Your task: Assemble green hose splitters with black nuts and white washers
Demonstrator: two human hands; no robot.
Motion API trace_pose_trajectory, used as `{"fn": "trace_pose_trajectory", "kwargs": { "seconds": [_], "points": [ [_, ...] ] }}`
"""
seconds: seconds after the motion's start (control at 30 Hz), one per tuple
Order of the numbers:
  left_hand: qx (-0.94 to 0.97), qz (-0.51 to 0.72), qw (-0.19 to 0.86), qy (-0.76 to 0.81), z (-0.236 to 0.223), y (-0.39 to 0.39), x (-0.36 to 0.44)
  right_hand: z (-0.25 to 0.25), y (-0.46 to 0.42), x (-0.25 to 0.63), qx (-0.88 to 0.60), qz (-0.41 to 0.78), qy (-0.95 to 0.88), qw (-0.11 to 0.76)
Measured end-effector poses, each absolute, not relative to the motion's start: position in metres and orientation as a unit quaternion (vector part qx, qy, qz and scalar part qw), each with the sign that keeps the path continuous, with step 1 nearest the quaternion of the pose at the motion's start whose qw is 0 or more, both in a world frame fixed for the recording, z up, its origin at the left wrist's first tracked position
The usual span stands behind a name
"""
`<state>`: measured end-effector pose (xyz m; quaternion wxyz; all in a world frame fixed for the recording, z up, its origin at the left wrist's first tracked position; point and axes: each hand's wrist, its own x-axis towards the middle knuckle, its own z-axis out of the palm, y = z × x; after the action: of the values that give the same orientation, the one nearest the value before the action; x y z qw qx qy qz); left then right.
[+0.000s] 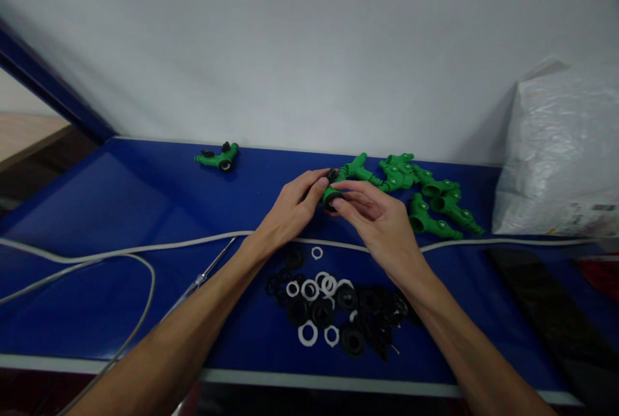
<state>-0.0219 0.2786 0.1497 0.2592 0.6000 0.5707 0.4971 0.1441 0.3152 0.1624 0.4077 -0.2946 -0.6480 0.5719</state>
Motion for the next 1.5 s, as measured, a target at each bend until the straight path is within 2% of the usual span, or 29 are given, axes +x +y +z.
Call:
{"fn": "trace_pose_trajectory", "kwargs": {
  "seconds": [0.4, 0.67, 0.83, 0.93, 1.17, 1.5],
  "points": [
    [0.599, 0.489, 0.256, 0.580, 0.150, 0.277, -0.023, 0.161, 0.316, 0.145, -0.302, 0.551, -0.666, 0.402],
    [0.480, 0.573, 0.428, 0.508, 0.155, 0.277, -0.012, 0.163, 0.314, 0.144, -0.292, 0.544, -0.658, 0.430],
    [0.439, 0.619, 0.446, 0.474, 0.146, 0.281, -0.009, 0.167, 0.313, 0.143, -0.313, 0.542, -0.640, 0.445],
    [0.427, 0.639, 0.470, 0.434, 0.142, 0.282, -0.006, 0.168, 0.312, 0.143, -0.340, 0.551, -0.633, 0.425],
    [0.358, 0.654, 0.549, 0.378, 0.152, 0.278, 0.004, 0.168, 0.309, 0.141, -0.306, 0.643, -0.588, 0.384],
    [0.429, 0.650, 0.494, 0.386, 0.142, 0.277, 0.003, 0.172, 0.308, 0.142, -0.311, 0.603, -0.597, 0.428]
  ]
}}
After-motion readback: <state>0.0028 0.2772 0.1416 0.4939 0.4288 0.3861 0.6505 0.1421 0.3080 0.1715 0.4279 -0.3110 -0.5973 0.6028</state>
